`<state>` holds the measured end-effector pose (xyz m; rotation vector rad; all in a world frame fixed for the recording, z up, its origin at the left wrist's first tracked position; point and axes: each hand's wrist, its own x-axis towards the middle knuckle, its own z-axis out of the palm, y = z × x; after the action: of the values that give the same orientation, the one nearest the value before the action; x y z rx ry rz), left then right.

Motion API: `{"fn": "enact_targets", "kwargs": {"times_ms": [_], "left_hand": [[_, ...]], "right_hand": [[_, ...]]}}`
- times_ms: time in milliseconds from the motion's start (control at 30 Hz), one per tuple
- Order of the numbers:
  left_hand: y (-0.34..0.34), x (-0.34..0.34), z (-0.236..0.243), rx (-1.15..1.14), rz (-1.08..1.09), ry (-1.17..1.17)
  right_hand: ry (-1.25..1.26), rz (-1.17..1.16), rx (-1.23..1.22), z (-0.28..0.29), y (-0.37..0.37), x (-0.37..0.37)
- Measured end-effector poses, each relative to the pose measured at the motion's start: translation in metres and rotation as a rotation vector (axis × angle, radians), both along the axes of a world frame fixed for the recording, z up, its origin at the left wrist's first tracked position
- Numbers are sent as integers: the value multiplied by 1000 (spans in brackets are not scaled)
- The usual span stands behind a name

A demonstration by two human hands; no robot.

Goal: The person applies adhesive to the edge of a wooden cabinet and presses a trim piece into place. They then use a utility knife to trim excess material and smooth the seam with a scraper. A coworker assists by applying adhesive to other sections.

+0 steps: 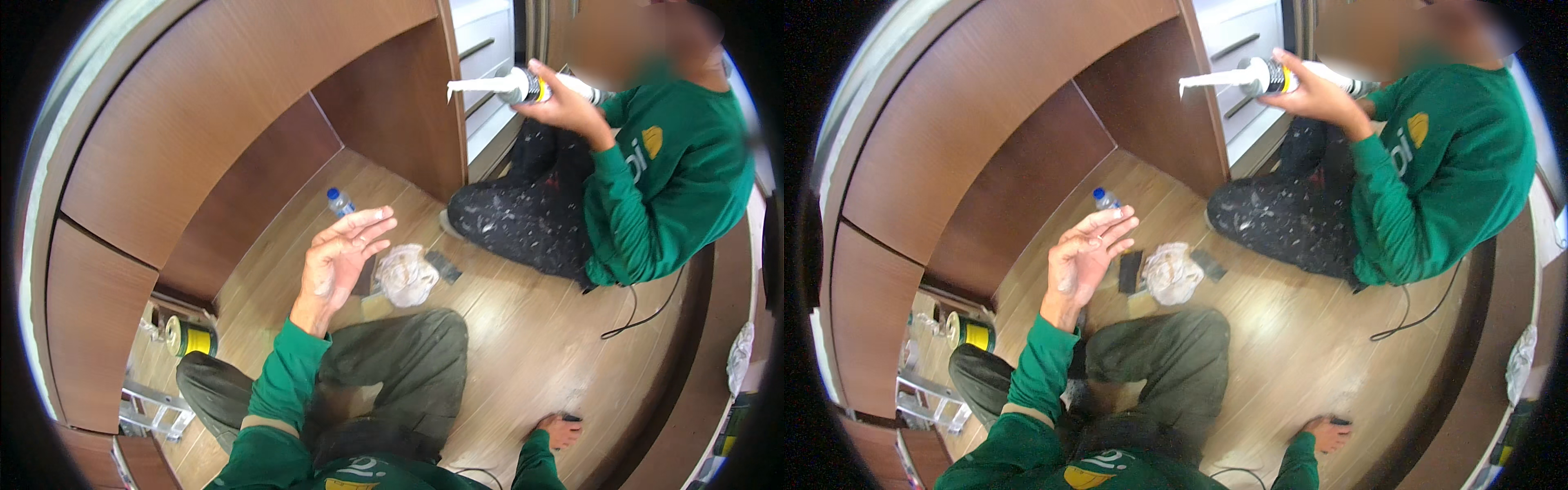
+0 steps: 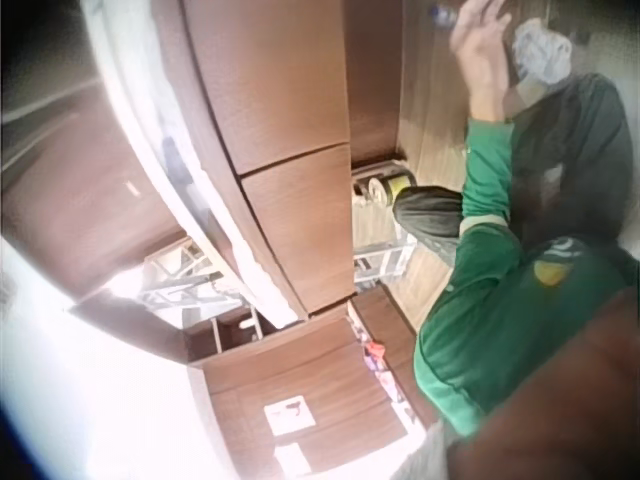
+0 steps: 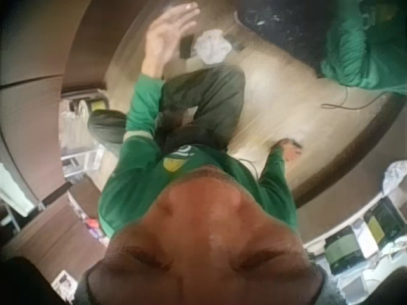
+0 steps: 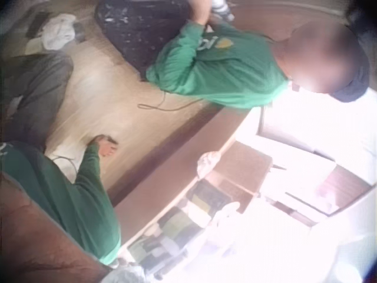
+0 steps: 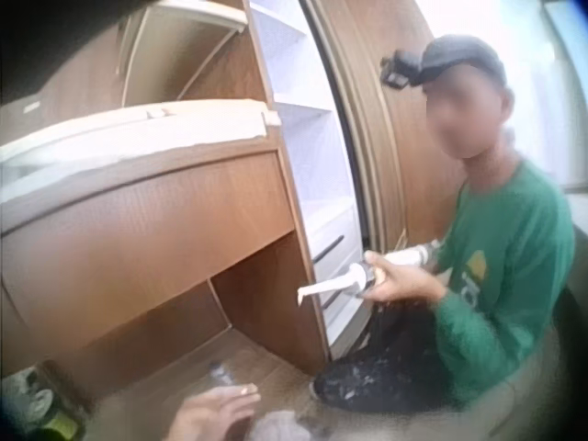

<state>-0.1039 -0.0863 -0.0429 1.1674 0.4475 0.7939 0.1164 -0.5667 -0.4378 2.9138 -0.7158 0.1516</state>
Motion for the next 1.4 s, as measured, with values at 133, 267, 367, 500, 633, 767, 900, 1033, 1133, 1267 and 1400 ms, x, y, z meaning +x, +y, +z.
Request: {"fn": "enact_targets", "kwargs": {"times_ms": [133, 267, 367, 500, 633, 767, 900, 1033, 1133, 1267, 1400], "left_hand": [[-5, -19, -10, -132, -67, -56], [-10, -44, -17, -112, -85, -66], [-26, -80, -21, -36, -60, -65], [-62, -187, -12, -9, 21, -60], [-106, -335, -4, -12, 172, 21], [-131, -477, -15, 22, 428, 59], [-145, -548, -2, 108, 628, -20], [-174, -603, 15, 261, 879, -53], [-205, -622, 52, 522, 1051, -35], [-214, -617, 101, 922, 1154, -28], [-191, -614, 121, 1211, 1132, -55]], "right_hand": [[-30, -16, -35, 9, 11, -1], [-46, 7, -24, 6, 10, 5], [-75, 10, 3, 8, 7, 8], [-104, 60, 64, 1, 5, -2], [-35, 161, 131, 3, 38, -9], [-3, 739, 845, 33, 120, -29], [31, 1093, 1122, 86, 221, -60], [102, 1361, 1101, 187, 304, -119], [364, 1530, 1145, 217, 341, -136], [728, 1480, 1031, 204, 399, -157], [209, 1875, 85, 141, 421, -114]]}}
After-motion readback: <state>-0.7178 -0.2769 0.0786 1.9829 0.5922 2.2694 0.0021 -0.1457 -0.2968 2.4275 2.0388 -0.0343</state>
